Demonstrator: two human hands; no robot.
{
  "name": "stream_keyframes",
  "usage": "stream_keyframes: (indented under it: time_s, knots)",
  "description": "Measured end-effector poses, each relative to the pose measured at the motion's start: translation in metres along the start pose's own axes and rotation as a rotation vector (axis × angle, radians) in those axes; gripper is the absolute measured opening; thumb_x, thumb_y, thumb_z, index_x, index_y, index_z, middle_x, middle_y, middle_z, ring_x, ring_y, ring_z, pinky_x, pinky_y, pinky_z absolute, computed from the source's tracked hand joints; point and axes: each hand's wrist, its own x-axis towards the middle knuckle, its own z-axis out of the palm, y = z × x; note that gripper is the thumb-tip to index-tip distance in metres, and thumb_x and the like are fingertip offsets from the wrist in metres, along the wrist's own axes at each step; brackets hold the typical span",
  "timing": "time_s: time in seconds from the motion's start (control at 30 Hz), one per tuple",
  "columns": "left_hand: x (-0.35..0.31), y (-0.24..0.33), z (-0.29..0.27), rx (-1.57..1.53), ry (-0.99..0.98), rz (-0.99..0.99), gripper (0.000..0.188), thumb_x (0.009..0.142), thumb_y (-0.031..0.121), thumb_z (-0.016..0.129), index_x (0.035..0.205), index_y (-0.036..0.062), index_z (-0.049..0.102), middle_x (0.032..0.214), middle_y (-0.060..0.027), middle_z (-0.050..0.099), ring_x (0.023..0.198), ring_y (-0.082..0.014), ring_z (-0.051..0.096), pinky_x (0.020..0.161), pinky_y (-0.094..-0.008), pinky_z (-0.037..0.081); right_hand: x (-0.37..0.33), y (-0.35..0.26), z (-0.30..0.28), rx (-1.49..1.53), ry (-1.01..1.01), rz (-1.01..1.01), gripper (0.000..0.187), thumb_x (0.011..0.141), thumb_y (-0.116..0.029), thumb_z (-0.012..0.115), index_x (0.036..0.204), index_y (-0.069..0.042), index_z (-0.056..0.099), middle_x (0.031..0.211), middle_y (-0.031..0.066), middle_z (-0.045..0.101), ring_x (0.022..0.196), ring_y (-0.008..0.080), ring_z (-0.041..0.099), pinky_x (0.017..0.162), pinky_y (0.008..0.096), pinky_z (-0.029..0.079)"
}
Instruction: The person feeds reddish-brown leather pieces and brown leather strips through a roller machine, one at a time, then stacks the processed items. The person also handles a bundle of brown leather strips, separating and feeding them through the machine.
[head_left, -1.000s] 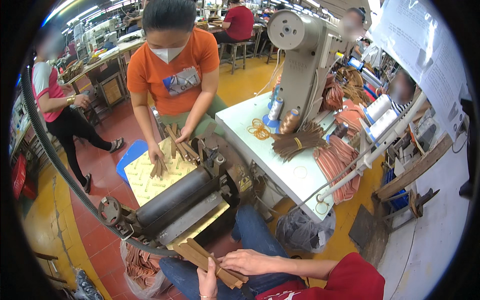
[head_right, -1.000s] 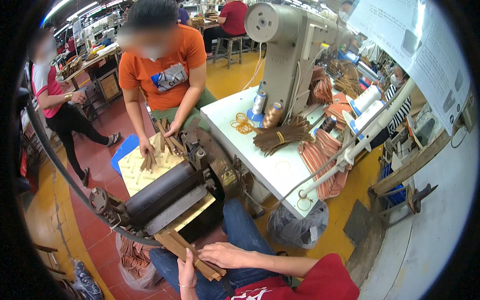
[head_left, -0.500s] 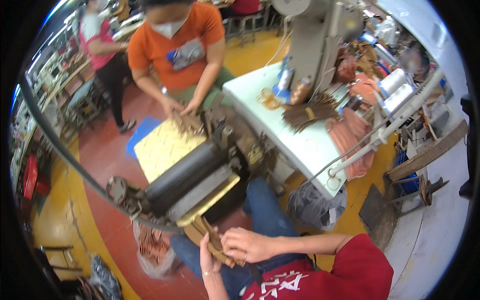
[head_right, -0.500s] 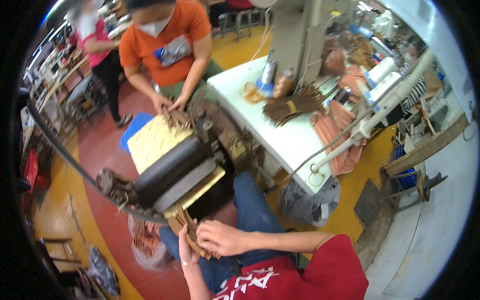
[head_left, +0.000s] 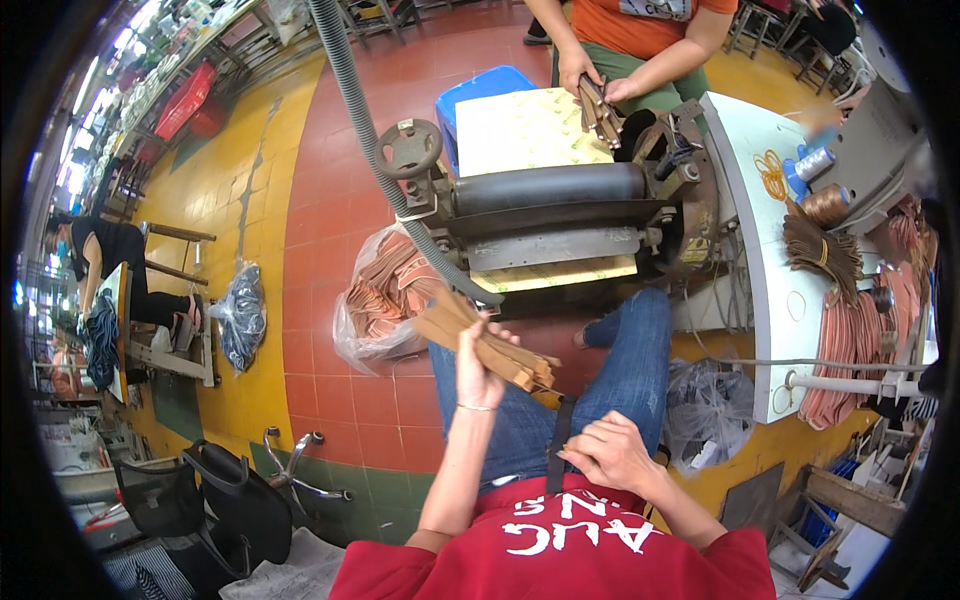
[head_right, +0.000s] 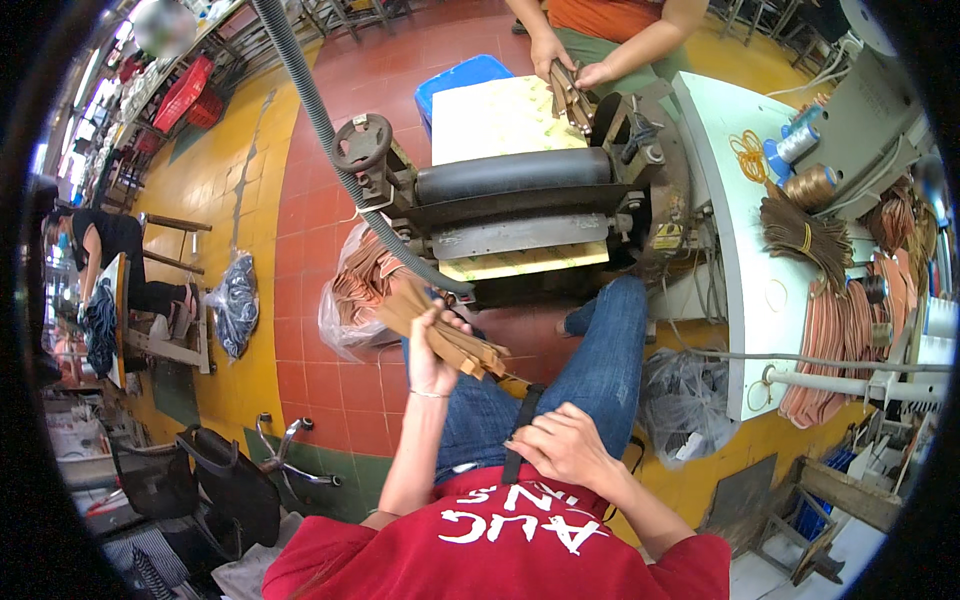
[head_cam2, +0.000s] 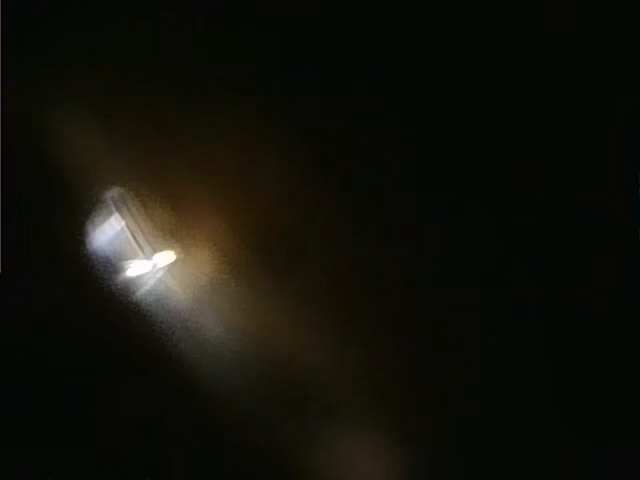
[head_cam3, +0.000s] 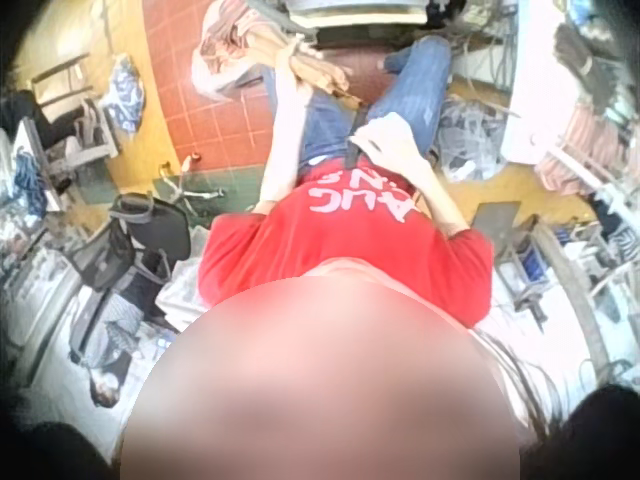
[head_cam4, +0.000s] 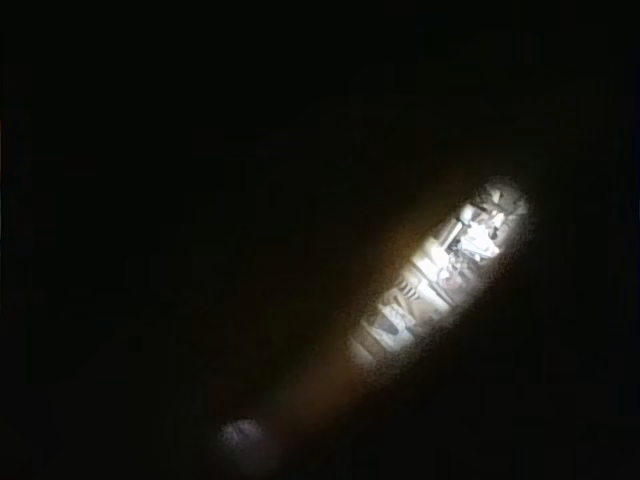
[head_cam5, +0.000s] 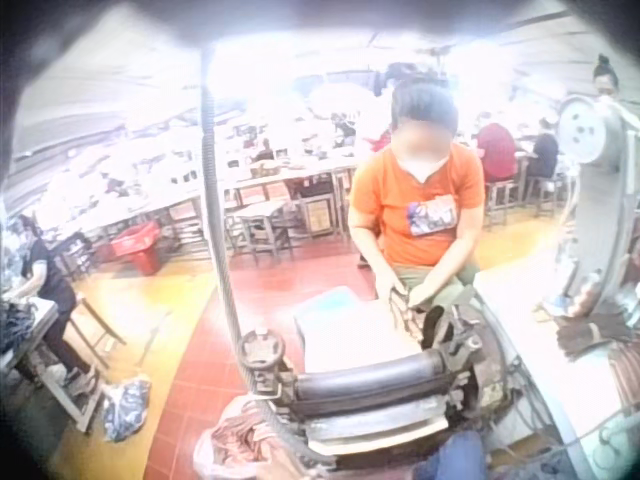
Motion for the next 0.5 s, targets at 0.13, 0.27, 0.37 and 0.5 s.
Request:
stream_keyframes:
  time_s: [0.13,0.27,0.37,0.5]
  knots:
    - [-0.004,0.023,-0.011,0.378,-0.164,0.082,0.033,0.091,0.017,0.052,0.119,0.0024,0.045,0.088,-0.0075,0.054,0.081,-0.0193,0.058,0.075,-0.0362,0.053,-0.005,0.021,-0.051,-0.372,0.245,0.180,0.020,0.070,-0.023,0.073,0.068,-0.013,0.056,0.077,0.0039,0.058,0.080,0.0251,0.055,0.075,0.0386,0.039]
    - [-0.016,0.008,-0.013,0.559,-0.230,-0.032,0.034,0.092,0.012,0.052,0.120,-0.0034,0.041,0.083,-0.0112,0.058,0.077,-0.0202,0.061,0.071,-0.0350,0.053,0.002,0.054,-0.122,-0.732,0.620,0.518,0.013,0.086,-0.013,0.057,0.091,-0.002,0.058,0.096,0.0130,0.052,0.091,0.0312,0.048,0.084,0.0421,0.035]
    - [-0.025,-0.012,-0.015,0.526,-0.213,-0.131,0.036,0.091,0.011,0.051,0.122,-0.0055,0.039,0.085,-0.0121,0.058,0.078,-0.0212,0.061,0.073,-0.0352,0.053,0.014,0.088,-0.160,-0.788,0.791,0.608,0.014,0.086,-0.011,0.057,0.097,-0.003,0.062,0.102,0.0128,0.057,0.101,0.0305,0.050,0.087,0.0407,0.036]
    - [-0.036,-0.027,-0.021,0.545,-0.217,-0.177,0.037,0.091,0.011,0.052,0.122,-0.0057,0.039,0.086,-0.0124,0.057,0.079,-0.0227,0.061,0.074,-0.0359,0.053,0.025,0.117,-0.188,-0.726,0.975,0.604,0.014,0.084,-0.019,0.064,0.088,-0.006,0.069,0.095,0.0082,0.060,0.093,0.0270,0.053,0.082,0.0392,0.040]
